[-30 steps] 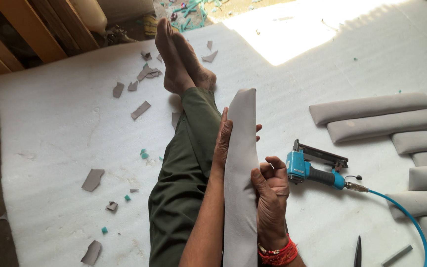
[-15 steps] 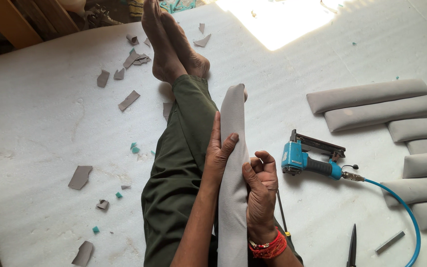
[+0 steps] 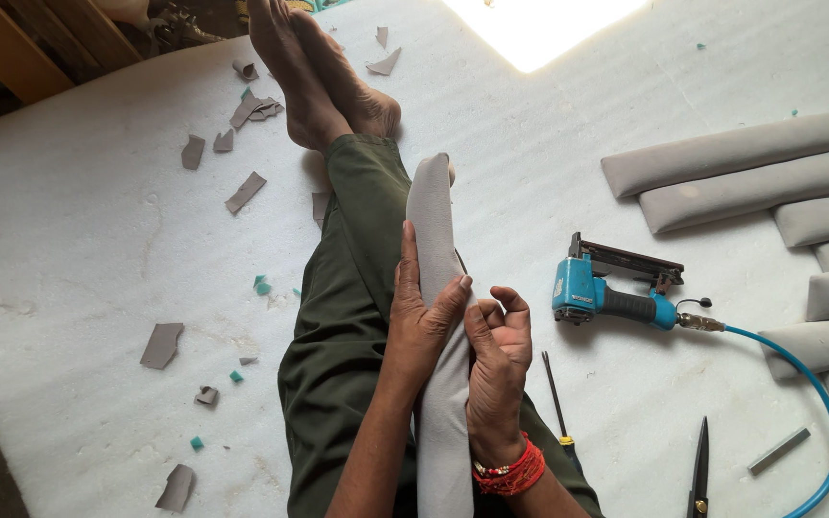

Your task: The person wraps a piece of fabric around a wooden furniture component, using a staple gun to secure the fabric. They use a screwdriver to tuck the fabric into a groove and then staple it in place.

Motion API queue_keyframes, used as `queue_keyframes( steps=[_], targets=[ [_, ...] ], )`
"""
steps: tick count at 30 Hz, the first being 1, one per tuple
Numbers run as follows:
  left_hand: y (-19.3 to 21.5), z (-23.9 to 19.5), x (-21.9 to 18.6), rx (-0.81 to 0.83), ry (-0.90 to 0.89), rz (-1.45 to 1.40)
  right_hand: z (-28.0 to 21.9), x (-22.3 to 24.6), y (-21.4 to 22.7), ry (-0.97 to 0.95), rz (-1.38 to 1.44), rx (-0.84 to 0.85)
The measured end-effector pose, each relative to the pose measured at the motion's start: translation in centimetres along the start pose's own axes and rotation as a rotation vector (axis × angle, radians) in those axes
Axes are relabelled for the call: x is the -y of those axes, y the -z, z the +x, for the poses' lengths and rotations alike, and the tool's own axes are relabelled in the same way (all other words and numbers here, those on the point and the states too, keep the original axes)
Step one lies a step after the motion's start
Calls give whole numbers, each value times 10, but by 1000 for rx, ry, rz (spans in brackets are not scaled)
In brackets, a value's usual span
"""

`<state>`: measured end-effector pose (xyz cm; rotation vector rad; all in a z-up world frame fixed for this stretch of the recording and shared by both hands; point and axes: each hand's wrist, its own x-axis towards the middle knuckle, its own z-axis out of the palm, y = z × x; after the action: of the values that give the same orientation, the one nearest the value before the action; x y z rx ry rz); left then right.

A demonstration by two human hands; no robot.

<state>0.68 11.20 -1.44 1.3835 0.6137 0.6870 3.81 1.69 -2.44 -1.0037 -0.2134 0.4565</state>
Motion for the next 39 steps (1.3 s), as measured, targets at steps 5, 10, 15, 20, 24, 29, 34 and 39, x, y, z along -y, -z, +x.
queue_keyframes(
  steps=[5,10,15,20,24,29,34,39],
  targets=[
    [2,-9,-9,1,-34,30,0,3,-6,-44,-53,-36],
    [6,-10,-7,24,-20,22,-2,8,-11,-104,-23,-25],
    [23,-12,-5,74,57,-132,1,15,-13,-310,95,66],
    [37,-15,0,75,54,-271,12,19,-12,-489,-30,216],
    [35,-16,3,40,147,-323,18,22,-10,-577,-40,284],
    [37,-15,3,32,116,-327,20,17,-11,-685,-26,244],
    [32,-16,-4,49,89,-412,19,27,-15,-628,-186,260],
    [28,-19,-13,57,107,-408,18,42,-18,-508,-295,316]
  ],
)
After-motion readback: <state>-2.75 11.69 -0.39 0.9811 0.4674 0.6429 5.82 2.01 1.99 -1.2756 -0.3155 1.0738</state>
